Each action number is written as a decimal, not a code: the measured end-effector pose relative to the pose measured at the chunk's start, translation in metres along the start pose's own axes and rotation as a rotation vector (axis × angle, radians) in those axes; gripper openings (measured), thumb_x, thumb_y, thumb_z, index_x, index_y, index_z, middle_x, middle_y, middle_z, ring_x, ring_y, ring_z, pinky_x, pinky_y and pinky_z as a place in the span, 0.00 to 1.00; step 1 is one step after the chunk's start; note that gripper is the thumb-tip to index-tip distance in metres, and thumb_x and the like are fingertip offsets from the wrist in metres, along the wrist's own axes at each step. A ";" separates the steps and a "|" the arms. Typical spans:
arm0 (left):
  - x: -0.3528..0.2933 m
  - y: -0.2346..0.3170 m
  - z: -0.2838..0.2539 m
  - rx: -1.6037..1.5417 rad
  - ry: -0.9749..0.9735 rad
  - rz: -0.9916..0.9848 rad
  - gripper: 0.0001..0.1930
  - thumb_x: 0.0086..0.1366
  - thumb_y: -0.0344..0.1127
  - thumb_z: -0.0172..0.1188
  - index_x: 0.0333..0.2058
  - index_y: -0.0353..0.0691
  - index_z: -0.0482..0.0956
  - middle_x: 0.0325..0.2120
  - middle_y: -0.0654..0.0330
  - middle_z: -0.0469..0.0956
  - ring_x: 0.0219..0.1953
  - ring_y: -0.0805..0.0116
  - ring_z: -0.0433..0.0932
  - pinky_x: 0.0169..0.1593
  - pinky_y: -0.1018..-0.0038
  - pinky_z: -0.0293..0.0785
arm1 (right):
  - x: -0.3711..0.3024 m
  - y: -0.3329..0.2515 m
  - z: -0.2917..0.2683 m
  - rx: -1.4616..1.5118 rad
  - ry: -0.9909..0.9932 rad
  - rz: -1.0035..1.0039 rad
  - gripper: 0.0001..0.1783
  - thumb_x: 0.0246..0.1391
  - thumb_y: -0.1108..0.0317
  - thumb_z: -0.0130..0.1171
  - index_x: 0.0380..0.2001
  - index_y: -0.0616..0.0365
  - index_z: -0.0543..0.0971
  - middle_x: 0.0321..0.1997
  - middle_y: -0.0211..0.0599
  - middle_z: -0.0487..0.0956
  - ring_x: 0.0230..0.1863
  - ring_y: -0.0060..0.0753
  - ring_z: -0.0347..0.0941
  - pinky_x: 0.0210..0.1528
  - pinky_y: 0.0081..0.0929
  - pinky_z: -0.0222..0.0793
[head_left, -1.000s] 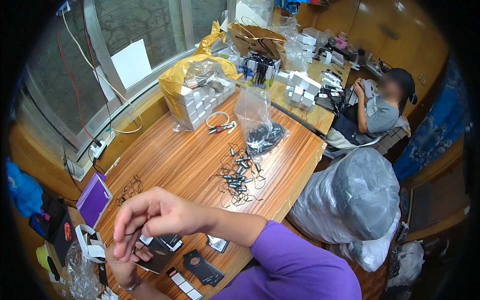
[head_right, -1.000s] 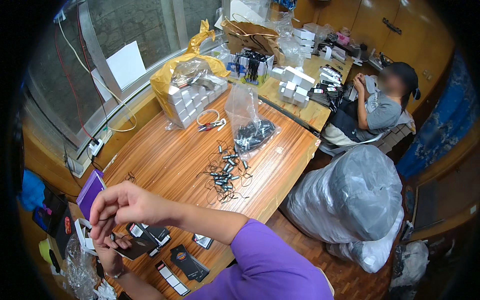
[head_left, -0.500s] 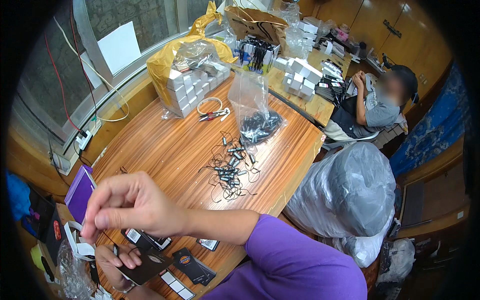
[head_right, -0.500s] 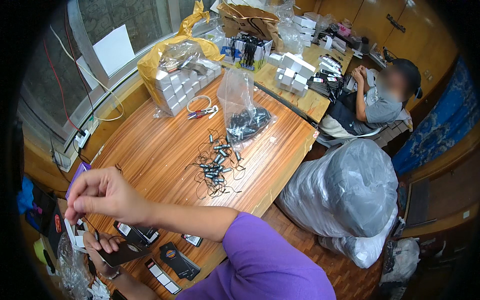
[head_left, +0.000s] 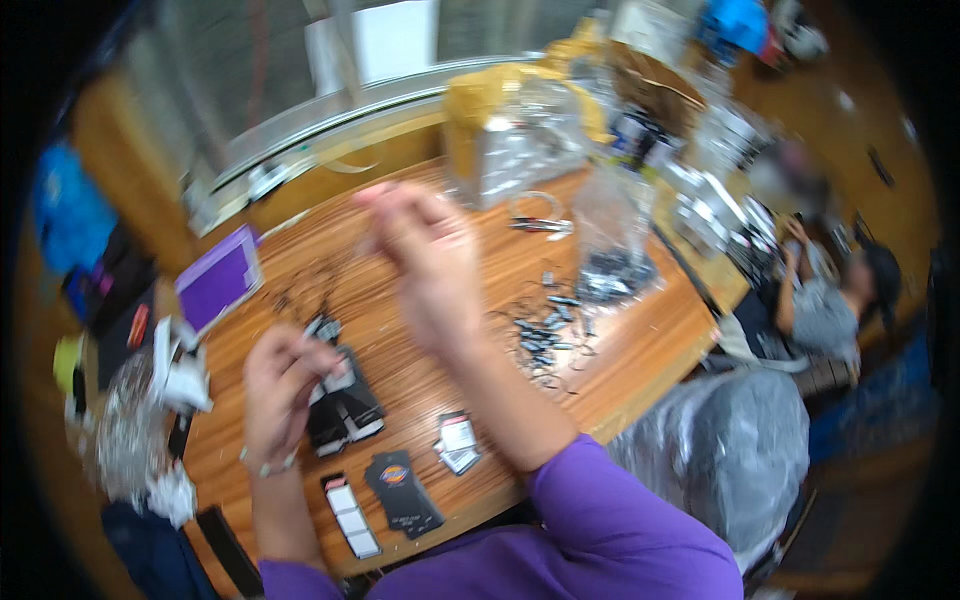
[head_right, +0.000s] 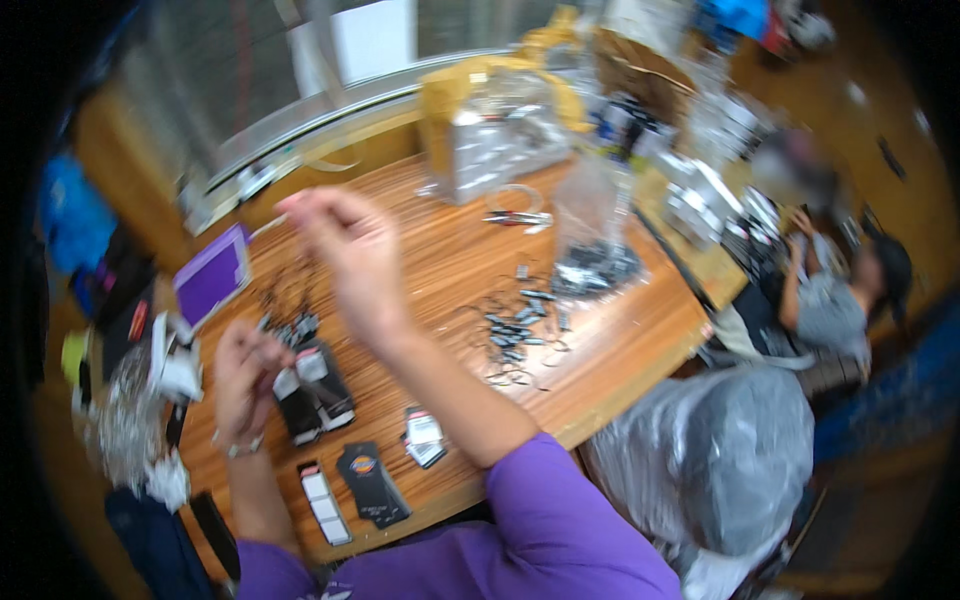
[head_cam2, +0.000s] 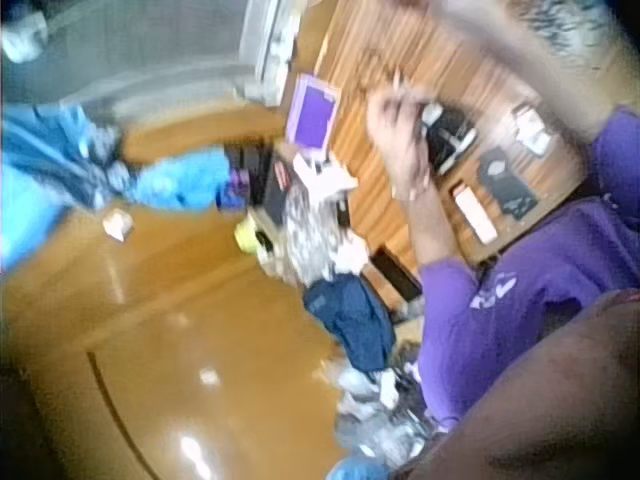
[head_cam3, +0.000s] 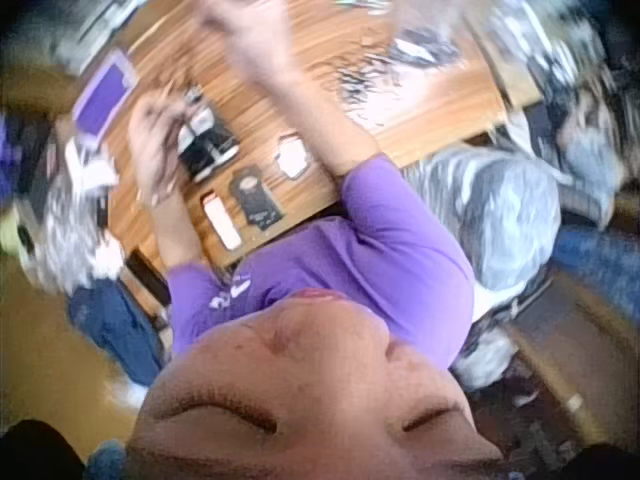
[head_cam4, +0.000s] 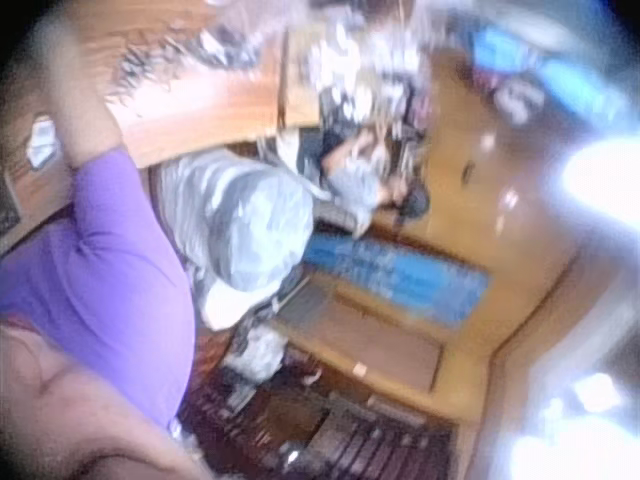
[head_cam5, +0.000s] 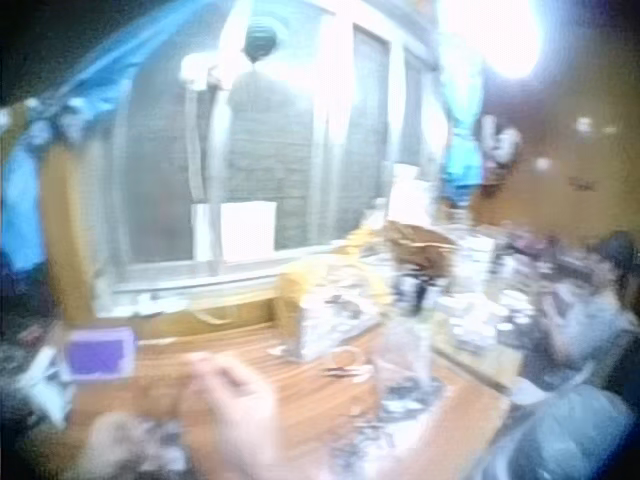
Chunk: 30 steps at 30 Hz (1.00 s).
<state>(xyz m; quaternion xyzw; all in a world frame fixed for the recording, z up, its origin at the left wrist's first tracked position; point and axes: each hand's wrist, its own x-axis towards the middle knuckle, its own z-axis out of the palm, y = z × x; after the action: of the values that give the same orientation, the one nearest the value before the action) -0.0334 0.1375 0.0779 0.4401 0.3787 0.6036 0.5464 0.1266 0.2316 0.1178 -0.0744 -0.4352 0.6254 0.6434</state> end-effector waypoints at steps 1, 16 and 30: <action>0.007 -0.004 -0.001 0.033 0.000 0.030 0.08 0.56 0.23 0.54 0.35 0.35 0.68 0.32 0.54 0.76 0.33 0.68 0.75 0.39 0.75 0.73 | 0.004 0.003 -0.005 0.001 0.024 -0.009 0.09 0.54 0.66 0.52 0.33 0.61 0.75 0.33 0.35 0.76 0.29 0.23 0.71 0.38 0.25 0.71; 0.008 0.025 -0.029 0.436 0.385 0.403 0.09 0.54 0.21 0.58 0.35 0.33 0.74 0.31 0.58 0.77 0.32 0.76 0.77 0.35 0.83 0.75 | -0.016 0.035 0.028 -1.123 -0.490 -0.104 0.06 0.49 0.72 0.53 0.25 0.66 0.73 0.20 0.40 0.65 0.21 0.38 0.64 0.24 0.29 0.59; 0.006 0.020 -0.019 0.437 0.324 0.358 0.08 0.54 0.22 0.57 0.35 0.32 0.75 0.29 0.61 0.77 0.31 0.78 0.76 0.34 0.84 0.75 | -0.019 0.048 0.028 -1.170 -0.488 -0.150 0.07 0.47 0.70 0.52 0.21 0.63 0.72 0.21 0.43 0.68 0.24 0.44 0.67 0.26 0.34 0.63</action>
<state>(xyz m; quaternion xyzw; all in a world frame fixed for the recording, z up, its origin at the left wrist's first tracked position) -0.0577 0.1411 0.0915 0.5049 0.4980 0.6566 0.2567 0.0758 0.2125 0.0957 -0.2382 -0.8427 0.2367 0.4208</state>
